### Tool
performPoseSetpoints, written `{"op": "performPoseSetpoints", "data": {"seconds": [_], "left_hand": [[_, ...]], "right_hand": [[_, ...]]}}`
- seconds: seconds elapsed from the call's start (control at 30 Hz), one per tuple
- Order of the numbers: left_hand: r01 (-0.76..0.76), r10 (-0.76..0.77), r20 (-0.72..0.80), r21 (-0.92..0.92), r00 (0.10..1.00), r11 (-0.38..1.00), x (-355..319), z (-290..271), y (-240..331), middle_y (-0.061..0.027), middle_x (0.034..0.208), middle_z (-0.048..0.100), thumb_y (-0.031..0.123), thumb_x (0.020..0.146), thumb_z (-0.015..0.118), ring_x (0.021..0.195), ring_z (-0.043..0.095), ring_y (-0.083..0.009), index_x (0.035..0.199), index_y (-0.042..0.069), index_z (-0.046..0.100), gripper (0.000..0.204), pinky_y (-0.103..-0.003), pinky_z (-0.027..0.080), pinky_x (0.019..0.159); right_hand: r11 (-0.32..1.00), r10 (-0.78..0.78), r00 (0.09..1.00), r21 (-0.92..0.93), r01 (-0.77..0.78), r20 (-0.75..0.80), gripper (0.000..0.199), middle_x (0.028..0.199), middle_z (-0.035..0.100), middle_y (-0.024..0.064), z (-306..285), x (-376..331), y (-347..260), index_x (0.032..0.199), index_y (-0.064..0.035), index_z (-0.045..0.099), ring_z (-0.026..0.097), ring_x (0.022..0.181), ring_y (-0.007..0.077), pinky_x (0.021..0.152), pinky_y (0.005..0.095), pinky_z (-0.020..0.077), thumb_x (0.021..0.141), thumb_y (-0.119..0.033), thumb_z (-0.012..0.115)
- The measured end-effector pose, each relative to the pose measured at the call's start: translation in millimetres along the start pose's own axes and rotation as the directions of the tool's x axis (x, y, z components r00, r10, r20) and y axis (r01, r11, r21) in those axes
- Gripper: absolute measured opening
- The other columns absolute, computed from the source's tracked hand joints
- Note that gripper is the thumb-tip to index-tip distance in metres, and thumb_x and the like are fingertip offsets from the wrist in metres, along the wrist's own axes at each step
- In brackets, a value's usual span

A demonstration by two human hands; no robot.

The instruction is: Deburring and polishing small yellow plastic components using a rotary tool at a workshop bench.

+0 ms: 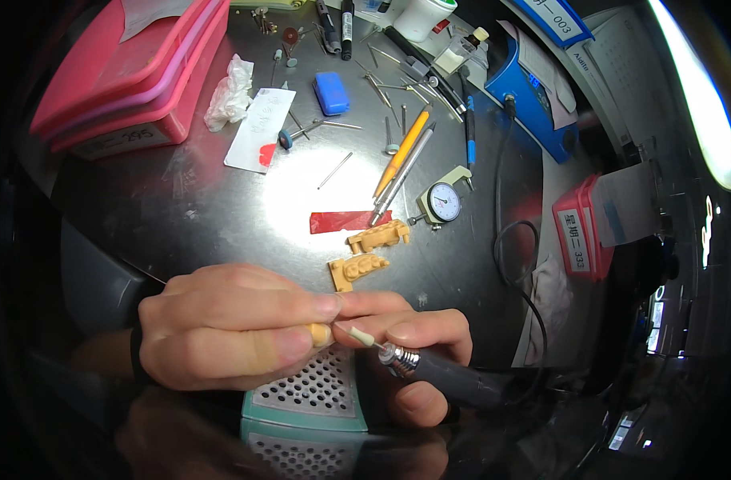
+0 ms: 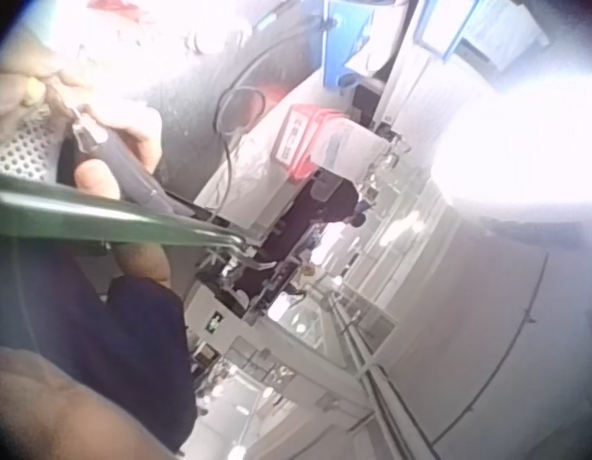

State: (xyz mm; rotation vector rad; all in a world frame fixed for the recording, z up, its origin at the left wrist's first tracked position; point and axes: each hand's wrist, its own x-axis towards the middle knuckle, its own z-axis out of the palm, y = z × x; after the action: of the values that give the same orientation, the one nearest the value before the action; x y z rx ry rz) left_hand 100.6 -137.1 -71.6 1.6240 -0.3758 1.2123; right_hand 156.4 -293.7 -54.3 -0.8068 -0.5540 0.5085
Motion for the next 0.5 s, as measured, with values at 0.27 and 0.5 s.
{"op": "performPoseSetpoints", "data": {"seconds": [0.27,0.5], "left_hand": [[0.103,-0.097,0.184,-0.027,0.978,0.994,3.6,-13.2,1.8,-0.0282,0.101,0.065,-0.007,0.073,0.075,0.078,0.07,-0.0309,0.099,-0.003,0.058,0.031,-0.032,0.059,0.062],[0.094,-0.092,0.265,0.003,0.96,0.996,-0.6,-16.1,-2.7,-0.0238,0.1,0.066,-0.007,0.068,0.079,0.078,0.071,-0.026,0.1,0.0,0.059,0.039,-0.029,0.058,0.062]], "right_hand": [[0.996,0.016,0.998,-0.085,-0.011,0.053,0.04,0.102,0.063,0.0288,-11.2,4.4,-0.5,0.112,0.0012,0.044,0.053,0.115,0.0398,0.099,0.0494,0.0423,0.085,-0.023,0.061],[0.988,-0.011,0.99,-0.154,0.033,0.144,0.042,0.115,0.056,0.0326,-22.6,8.2,2.2,0.113,0.0017,0.045,0.054,0.112,0.0411,0.1,0.0491,0.041,0.084,-0.024,0.061]]}}
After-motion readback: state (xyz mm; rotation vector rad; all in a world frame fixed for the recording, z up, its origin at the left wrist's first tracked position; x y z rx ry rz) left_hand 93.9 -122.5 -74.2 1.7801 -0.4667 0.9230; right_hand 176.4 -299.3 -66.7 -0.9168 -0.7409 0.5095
